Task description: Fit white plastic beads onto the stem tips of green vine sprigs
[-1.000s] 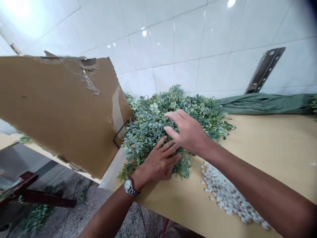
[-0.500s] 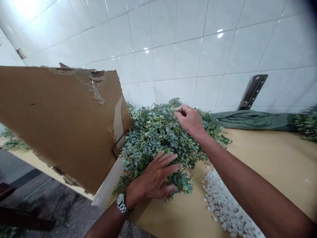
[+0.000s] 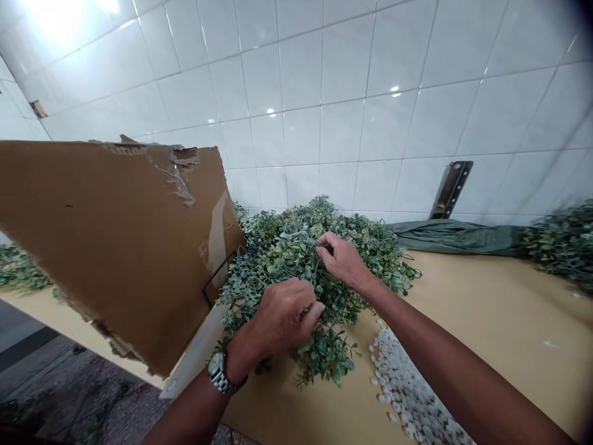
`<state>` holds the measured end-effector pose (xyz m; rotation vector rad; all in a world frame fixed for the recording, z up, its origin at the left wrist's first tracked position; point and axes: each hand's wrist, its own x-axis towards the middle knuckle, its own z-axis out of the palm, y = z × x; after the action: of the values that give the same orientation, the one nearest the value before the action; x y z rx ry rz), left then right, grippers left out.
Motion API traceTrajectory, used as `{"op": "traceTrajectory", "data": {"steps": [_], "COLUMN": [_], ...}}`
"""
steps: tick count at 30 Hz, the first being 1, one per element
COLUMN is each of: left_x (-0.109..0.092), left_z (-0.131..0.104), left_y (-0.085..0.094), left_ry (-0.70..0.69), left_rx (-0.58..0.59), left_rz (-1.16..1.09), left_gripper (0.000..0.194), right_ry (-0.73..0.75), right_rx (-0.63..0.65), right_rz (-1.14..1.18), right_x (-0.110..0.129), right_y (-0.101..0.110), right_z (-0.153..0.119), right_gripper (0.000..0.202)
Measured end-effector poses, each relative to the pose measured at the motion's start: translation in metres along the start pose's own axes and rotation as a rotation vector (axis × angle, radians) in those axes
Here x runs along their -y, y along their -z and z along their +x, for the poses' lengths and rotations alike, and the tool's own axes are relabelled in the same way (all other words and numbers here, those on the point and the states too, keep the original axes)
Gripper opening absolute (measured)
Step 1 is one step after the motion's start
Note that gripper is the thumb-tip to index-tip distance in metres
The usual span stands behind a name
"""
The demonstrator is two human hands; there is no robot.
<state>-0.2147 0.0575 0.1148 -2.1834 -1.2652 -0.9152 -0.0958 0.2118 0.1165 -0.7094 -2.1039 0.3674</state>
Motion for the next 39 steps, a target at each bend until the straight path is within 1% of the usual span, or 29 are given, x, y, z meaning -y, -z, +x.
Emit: {"op": "traceTrajectory", "data": {"steps": [2,3,4,6,7,8,9,11,13,15,17,20,25,28,30,32,34,37,39], "left_x": [0.008,0.013,0.018,0.028,0.033,0.037,0.042,0.052,0.063,0.074,0.082,0.090,0.098,0.102,0.104,0.104,0.100,0.086,0.075], "left_z": [0.011,0.018,0.025,0.037,0.042,0.045,0.047,0.048,0.046,0.041,0.035,0.026,0.019,0.021,0.022,0.023,0.025,0.036,0.048], "left_y": [-0.002,-0.003,-0.005,-0.010,-0.013,-0.016,-0.018,-0.021,-0.020,-0.018,-0.018,-0.021,-0.027,-0.025,-0.022,-0.018,-0.014,-0.007,-0.003], "left_ry": [0.023,0.036,0.033,-0.013,-0.020,-0.012,0.010,0.077,0.149,0.210,0.233,0.259,0.360,0.419,0.450,0.452,0.437,0.408,0.355], "left_rx": [-0.167,-0.238,-0.241,-0.122,-0.052,0.002,0.032,0.031,-0.006,-0.016,0.028,0.134,0.269,0.315,0.315,0.285,0.222,0.093,0.030], "left_rz": [0.099,0.169,0.249,0.344,0.363,0.367,0.364,0.363,0.380,0.407,0.432,0.468,0.523,0.544,0.547,0.538,0.523,0.497,0.469], "left_gripper": [0.017,0.016,0.020,0.031,0.032,0.028,0.022,0.017,0.021,0.024,0.025,0.024,0.025,0.022,0.022,0.024,0.025,0.027,0.032], "right_ry": [0.003,0.005,0.009,0.022,0.031,0.039,0.047,0.062,0.074,0.036,-0.039,-0.120,-0.181,-0.206,-0.217,-0.211,-0.190,-0.158,-0.128], "right_rx": [0.047,0.062,0.072,0.074,0.068,0.058,0.047,0.028,0.016,-0.003,-0.020,-0.025,-0.073,-0.165,-0.226,-0.254,-0.257,-0.236,-0.198], "right_rz": [0.019,0.026,0.032,0.042,0.046,0.050,0.054,0.061,0.065,0.090,0.126,0.155,0.205,0.236,0.253,0.268,0.281,0.303,0.313], "right_x": [0.002,0.003,0.005,0.008,0.009,0.010,0.011,0.013,0.014,0.014,0.012,0.006,-0.009,-0.018,-0.022,-0.024,-0.024,-0.022,-0.019], "right_y": [-0.005,-0.007,-0.009,-0.010,-0.010,-0.008,-0.006,0.001,0.010,0.020,0.027,0.034,0.038,0.041,0.044,0.047,0.050,0.052,0.054], "right_z": [-0.005,-0.008,-0.009,-0.010,-0.009,-0.008,-0.006,-0.002,0.002,0.005,0.007,0.005,0.001,0.003,0.005,0.006,0.006,0.004,0.002], "right_gripper": [0.013,0.016,0.018,0.019,0.019,0.019,0.019,0.017,0.015,0.017,0.019,0.021,0.023,0.024,0.025,0.024,0.024,0.023,0.021]}}
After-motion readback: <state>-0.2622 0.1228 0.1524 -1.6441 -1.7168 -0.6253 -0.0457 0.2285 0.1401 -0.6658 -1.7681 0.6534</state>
